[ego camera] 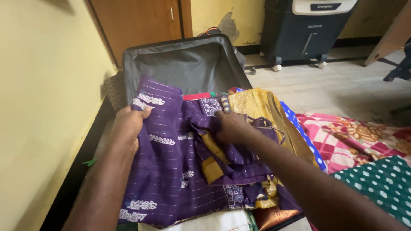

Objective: The person folds several garments by hand, including a purple patterned top, a white cloth, a green patterned textile, and a blue patterned garment, and places them into an open suitcase on the floor.

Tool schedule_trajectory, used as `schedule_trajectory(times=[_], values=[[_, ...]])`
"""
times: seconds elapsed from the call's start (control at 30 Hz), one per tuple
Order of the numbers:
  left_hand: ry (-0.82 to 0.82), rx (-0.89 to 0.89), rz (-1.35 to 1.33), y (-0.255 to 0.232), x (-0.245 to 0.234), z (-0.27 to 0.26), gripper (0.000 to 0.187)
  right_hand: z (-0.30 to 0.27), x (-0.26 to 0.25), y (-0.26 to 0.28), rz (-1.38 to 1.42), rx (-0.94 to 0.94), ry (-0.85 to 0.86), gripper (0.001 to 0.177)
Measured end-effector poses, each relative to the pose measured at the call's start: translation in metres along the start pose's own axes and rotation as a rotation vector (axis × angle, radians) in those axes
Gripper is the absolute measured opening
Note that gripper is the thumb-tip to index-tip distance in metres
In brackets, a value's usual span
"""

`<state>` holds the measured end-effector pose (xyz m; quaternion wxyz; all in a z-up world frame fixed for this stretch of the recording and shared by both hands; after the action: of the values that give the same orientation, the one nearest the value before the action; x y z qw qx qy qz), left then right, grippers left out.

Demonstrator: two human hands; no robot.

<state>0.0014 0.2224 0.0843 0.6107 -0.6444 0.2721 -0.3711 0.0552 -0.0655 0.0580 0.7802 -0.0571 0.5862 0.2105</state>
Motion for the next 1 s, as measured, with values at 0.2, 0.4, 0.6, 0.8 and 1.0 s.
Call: schedule_trajectory(times=[0.2,0.4,0.6,0.8,1.0], values=[[-0.056,-0.053,-0.027,0.000,-0.001,-0.003,0.028,0.019,-0.016,-0.005,0.290,-0.288,0.098,0.039],[-0.110,-0.011,-0.118,-0.005,0.009,-0.009,0.026,0.018,-0.017,0.029,0.046,-0.265,-0.069,0.049],[-0.234,0.042,0.018,-0.012,0.016,-0.025,0.027,-0.033,-0.028,0.060,0.476,-0.021,-0.265,0.044],[-0.311,0.111,0.259,-0.010,0.040,-0.025,0.043,-0.057,-0.010,0.078,0.505,-0.290,-0.246,0.045],[-0.310,0.112,0.289,-0.015,0.032,-0.033,0.033,-0.017,0.021,0.048,0.552,0.128,-0.108,0.045]])
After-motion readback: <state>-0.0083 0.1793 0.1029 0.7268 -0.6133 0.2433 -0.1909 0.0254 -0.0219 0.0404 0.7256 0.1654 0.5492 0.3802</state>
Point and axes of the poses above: each hand's wrist, its own z-axis towards the middle knuckle, its own x-axis out of the palm, y = z × x, the point moved 3 cm from there along z, towards the middle knuckle, and after that the axes turned 14 degrees about -y, right-handed, at the moved point
